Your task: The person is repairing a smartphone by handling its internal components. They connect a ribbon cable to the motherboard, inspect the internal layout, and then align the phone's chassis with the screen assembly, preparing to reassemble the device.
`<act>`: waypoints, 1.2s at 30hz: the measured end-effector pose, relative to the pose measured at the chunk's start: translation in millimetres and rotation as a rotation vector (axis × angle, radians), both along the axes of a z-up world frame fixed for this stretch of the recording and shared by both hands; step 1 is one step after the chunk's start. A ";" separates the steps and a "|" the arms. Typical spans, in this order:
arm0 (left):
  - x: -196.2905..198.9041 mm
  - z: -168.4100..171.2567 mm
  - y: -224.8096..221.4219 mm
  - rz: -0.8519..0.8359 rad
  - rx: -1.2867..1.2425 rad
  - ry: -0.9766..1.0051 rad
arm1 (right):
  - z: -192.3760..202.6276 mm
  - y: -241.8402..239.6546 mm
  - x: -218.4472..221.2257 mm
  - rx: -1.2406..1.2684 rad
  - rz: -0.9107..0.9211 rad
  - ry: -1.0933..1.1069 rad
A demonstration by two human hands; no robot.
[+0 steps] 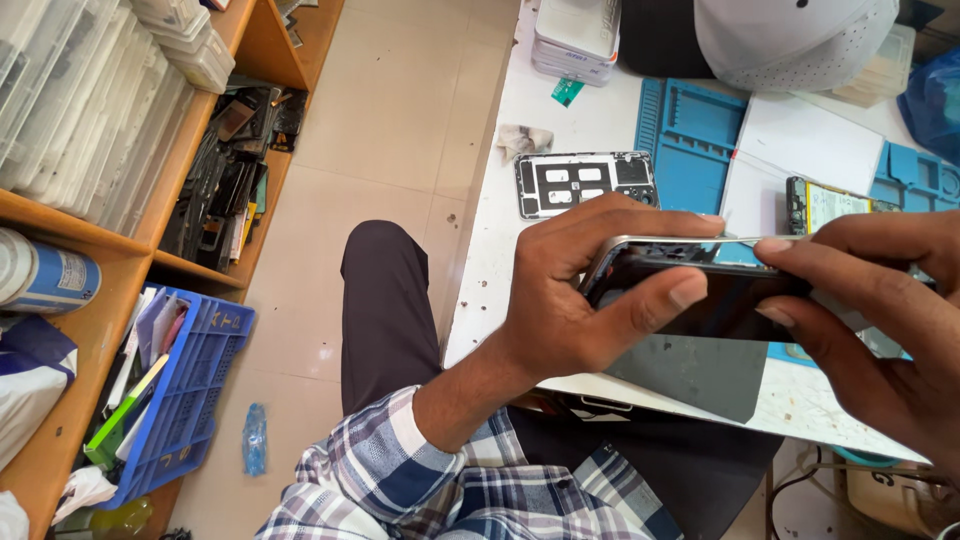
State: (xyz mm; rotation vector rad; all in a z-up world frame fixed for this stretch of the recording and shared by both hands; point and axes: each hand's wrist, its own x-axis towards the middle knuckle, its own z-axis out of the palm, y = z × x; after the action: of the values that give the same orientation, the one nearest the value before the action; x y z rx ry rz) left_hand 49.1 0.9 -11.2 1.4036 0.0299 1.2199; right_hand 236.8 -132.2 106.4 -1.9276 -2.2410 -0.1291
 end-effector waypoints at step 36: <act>-22.6 -7.6 -33.9 -0.186 0.037 0.043 | -108.4 -131.7 -30.7 0.512 -0.447 0.859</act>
State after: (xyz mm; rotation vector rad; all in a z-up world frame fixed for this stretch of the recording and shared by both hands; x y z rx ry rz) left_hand 26.5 -33.0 -18.8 1.4315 -0.0923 1.0412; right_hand 206.1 -263.9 -2.0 -1.6909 -1.0923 0.0593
